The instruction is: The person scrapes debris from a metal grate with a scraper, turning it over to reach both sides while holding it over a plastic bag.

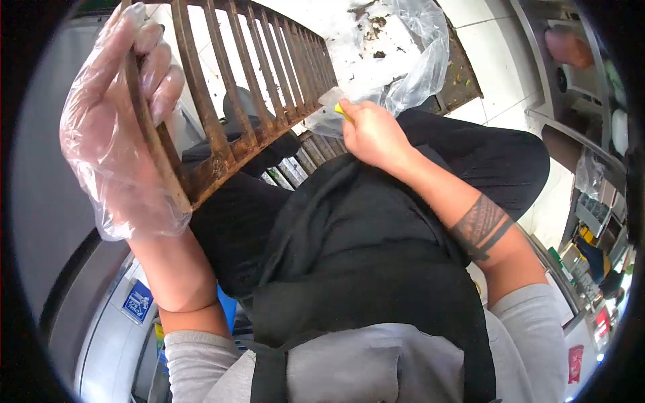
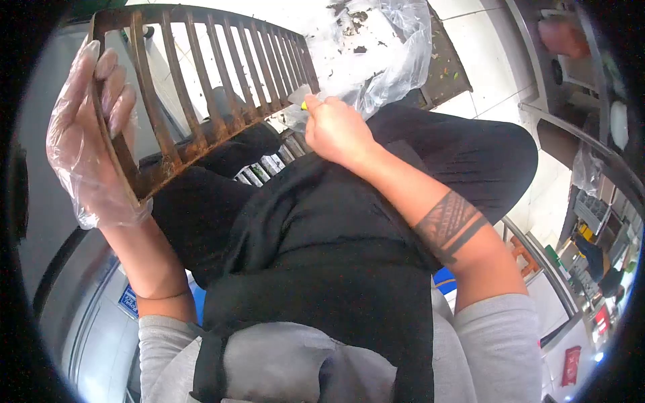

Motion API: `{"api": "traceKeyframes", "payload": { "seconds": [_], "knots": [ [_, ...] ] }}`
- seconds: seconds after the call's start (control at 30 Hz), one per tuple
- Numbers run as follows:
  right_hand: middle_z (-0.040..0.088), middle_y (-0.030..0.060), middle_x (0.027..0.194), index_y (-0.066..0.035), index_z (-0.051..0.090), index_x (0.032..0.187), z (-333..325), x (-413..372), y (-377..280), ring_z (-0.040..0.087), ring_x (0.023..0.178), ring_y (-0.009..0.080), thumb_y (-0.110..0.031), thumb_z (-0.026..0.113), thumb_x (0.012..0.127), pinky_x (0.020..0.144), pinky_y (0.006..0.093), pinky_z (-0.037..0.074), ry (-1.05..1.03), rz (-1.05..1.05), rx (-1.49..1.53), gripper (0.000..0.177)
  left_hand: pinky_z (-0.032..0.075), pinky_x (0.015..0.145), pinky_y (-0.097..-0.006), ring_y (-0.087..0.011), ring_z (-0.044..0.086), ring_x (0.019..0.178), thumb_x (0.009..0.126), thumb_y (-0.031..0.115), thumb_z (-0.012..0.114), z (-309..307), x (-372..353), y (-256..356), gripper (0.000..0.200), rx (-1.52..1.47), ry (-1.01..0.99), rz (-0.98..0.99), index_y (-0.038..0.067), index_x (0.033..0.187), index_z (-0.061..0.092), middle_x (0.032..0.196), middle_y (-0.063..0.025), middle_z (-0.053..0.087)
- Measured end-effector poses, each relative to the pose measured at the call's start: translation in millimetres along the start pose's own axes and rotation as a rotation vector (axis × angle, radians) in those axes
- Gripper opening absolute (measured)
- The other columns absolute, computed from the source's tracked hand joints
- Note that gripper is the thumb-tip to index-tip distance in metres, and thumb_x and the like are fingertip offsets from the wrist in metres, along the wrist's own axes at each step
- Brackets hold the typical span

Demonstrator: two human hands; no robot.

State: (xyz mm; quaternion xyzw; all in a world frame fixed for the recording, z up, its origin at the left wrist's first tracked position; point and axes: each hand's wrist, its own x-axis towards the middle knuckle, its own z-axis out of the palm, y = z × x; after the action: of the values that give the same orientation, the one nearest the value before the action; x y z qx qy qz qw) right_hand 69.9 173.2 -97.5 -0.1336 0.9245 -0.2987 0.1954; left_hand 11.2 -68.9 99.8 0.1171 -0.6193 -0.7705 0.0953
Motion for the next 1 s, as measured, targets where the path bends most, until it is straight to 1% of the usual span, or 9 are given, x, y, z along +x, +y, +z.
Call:
{"api": "traceKeyframes", "payload": {
  "seconds": [0.03,0.07,0.13,0.47,0.53,0.63,0.73,0.87,1.0],
  "knots": [
    [0.069,0.0286,0.098,0.003,0.063,0.132,1,0,2,0.071,0.090,0.0487,-0.013,0.058,0.091,0.083,0.0565,0.058,-0.112,0.015,-0.033,0.045,0.037,0.051,-0.0228,-0.0082,0.047,0.067,0.104,0.009,0.062,9,-8,-3,0.032,0.059,0.043,0.193,-0.009,0.129,0.056,0.095,-0.0082,0.057],
    [0.069,0.0286,0.098,0.003,0.063,0.132,2,3,3,0.071,0.090,0.0487,-0.013,0.058,0.091,0.083,0.0565,0.058,-0.110,0.011,-0.035,0.045,0.037,0.051,-0.0228,-0.0082,0.047,0.067,0.104,0.009,0.062,1,-3,-3,0.032,0.058,0.044,0.198,-0.009,0.129,0.056,0.095,-0.0082,0.057],
    [0.068,0.0307,0.098,0.003,0.063,0.131,9,7,3,0.071,0.091,0.0473,-0.014,0.057,0.092,0.083,0.0560,0.058,-0.138,0.013,-0.079,0.043,0.035,0.050,-0.0230,-0.0085,0.045,0.065,0.103,0.005,0.061,-20,13,-1,0.029,-0.196,-0.123,-0.100,-0.010,0.128,0.056,0.093,-0.0079,0.057],
    [0.069,0.0273,0.104,0.002,0.061,0.137,21,43,-6,0.072,0.090,0.0438,-0.013,0.057,0.090,0.083,0.0530,0.058,-0.063,-0.026,-0.198,0.049,0.033,0.044,-0.0216,-0.0057,0.039,0.053,0.102,0.003,0.062,-15,14,3,0.013,-0.076,-0.070,-0.124,-0.001,0.114,0.058,0.079,-0.0013,0.053],
    [0.068,0.0311,0.107,0.010,0.060,0.124,18,45,-14,0.073,0.092,0.0440,-0.010,0.053,0.091,0.081,0.0523,0.059,-0.115,-0.041,-0.204,0.039,0.033,0.047,-0.0208,-0.0053,0.042,0.057,0.104,0.009,0.062,-14,7,3,0.027,0.040,-0.023,-0.085,-0.007,0.125,0.062,0.078,-0.0021,0.055],
    [0.068,0.0291,0.102,0.005,0.061,0.125,12,27,-17,0.072,0.088,0.0456,-0.011,0.054,0.092,0.081,0.0541,0.059,-0.163,0.059,-0.193,0.038,0.033,0.046,-0.0205,-0.0052,0.041,0.055,0.103,0.007,0.061,-10,11,5,0.032,0.096,0.080,-0.074,-0.009,0.131,0.059,0.077,-0.0015,0.055],
    [0.068,0.0306,0.102,0.005,0.061,0.121,10,34,-10,0.072,0.088,0.0463,-0.011,0.054,0.092,0.079,0.0544,0.059,-0.150,0.038,-0.183,0.034,0.032,0.043,-0.0208,-0.0043,0.041,0.055,0.102,0.008,0.064,-10,10,4,0.026,0.022,0.022,-0.103,-0.003,0.124,0.059,0.082,-0.0020,0.056],
    [0.068,0.0303,0.102,0.005,0.061,0.123,6,70,-14,0.072,0.089,0.0457,-0.013,0.056,0.090,0.079,0.0529,0.060,-0.099,-0.002,-0.198,0.038,0.031,0.043,-0.0206,-0.0040,0.040,0.054,0.102,0.007,0.063,-3,8,5,0.030,0.059,0.032,-0.059,-0.004,0.129,0.057,0.085,-0.0022,0.058],
    [0.068,0.0307,0.104,0.005,0.063,0.120,14,46,-11,0.073,0.086,0.0458,-0.013,0.057,0.088,0.076,0.0540,0.060,-0.136,-0.015,-0.245,0.037,0.032,0.044,-0.0205,-0.0038,0.040,0.055,0.102,0.005,0.062,-6,11,6,0.033,0.049,0.034,-0.061,-0.005,0.132,0.055,0.085,-0.0023,0.058]
  ]
}}
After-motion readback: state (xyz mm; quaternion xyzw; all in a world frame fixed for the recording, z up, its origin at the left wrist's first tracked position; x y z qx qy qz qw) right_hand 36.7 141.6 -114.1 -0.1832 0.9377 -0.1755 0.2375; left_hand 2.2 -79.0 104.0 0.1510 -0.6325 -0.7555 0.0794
